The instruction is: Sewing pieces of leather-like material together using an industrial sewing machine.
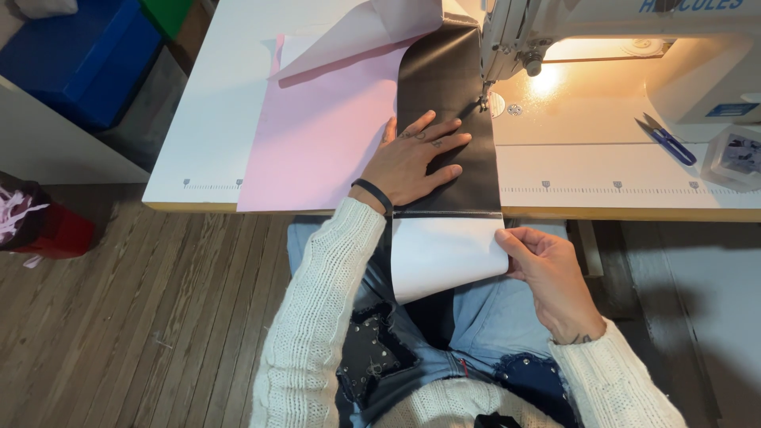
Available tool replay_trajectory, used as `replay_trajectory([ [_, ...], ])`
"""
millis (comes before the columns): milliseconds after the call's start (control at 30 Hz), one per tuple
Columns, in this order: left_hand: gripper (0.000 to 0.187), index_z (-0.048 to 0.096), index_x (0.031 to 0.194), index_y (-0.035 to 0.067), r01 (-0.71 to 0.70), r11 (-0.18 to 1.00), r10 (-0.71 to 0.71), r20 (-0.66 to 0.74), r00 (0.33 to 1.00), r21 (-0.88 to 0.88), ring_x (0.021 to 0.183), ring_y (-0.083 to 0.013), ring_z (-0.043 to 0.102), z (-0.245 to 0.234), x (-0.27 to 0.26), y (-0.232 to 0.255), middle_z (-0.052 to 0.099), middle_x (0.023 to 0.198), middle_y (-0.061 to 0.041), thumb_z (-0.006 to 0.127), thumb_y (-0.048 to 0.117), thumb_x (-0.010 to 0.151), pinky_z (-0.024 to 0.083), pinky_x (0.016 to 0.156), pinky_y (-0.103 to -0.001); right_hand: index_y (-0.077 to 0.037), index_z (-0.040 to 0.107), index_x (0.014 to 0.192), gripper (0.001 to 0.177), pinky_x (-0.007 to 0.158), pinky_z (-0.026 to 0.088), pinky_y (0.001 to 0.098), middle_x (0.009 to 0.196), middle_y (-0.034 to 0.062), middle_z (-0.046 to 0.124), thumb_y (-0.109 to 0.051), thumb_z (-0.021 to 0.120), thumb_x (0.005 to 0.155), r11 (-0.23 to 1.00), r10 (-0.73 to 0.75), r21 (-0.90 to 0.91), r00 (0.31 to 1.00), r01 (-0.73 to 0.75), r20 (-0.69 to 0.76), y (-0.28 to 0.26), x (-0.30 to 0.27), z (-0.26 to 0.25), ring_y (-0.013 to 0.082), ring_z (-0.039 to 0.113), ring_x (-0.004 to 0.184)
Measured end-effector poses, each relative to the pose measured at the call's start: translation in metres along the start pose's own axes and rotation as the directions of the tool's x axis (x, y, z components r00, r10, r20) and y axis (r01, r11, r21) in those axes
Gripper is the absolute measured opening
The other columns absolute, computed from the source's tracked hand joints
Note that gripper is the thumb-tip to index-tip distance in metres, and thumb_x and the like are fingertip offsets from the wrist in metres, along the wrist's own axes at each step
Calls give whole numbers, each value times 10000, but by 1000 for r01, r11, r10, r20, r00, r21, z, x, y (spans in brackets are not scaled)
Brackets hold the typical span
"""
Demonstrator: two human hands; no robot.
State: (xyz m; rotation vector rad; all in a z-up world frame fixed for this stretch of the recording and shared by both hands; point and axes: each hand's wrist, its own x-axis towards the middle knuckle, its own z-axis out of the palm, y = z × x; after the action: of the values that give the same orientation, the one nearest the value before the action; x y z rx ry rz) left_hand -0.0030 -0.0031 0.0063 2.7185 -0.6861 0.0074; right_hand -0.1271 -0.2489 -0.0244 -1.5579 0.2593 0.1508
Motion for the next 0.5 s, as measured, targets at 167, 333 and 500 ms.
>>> replay_trajectory([
  [167, 554, 511, 1530, 385, 7, 997, -10, -33, 999, -78, 1593, -261, 260, -2, 6, -6, 427, 1652, 94, 432, 661, 1056, 101, 1245, -727, 4, 767, 1039, 207, 658, 599, 339, 820, 87, 728, -198, 742, 999, 1000, 11, -2, 1000, -11, 10, 3, -3, 2, 182, 734, 672],
  [333, 276, 746, 1223, 309, 25, 999, -9, -319, 948, 47, 1228, -318, 660, -4, 71, -29, 655, 1279, 8, 694, 413, 972, 490, 1057, -535, 20, 781, 1017, 224, 626, 600, 328, 796, 84, 740, -197, 765, 964, 999, 39, 2, 999, -39, -7, -2, -8, 5, 171, 725, 630],
  [500, 198, 715, 1122, 119, -209, 969, 146, -371, 917, -133, 836, -230, 751, -12, 103, -13, 782, 1059, -28, 568, 93, 993, 586, 808, -378, 105, 748, 1057, 242, 803, 519, 343, 954, 201, 718, -96, 618, 1024, 989, 138, 48, 988, -141, 70, -11, -11, 6, 227, 621, 847],
])
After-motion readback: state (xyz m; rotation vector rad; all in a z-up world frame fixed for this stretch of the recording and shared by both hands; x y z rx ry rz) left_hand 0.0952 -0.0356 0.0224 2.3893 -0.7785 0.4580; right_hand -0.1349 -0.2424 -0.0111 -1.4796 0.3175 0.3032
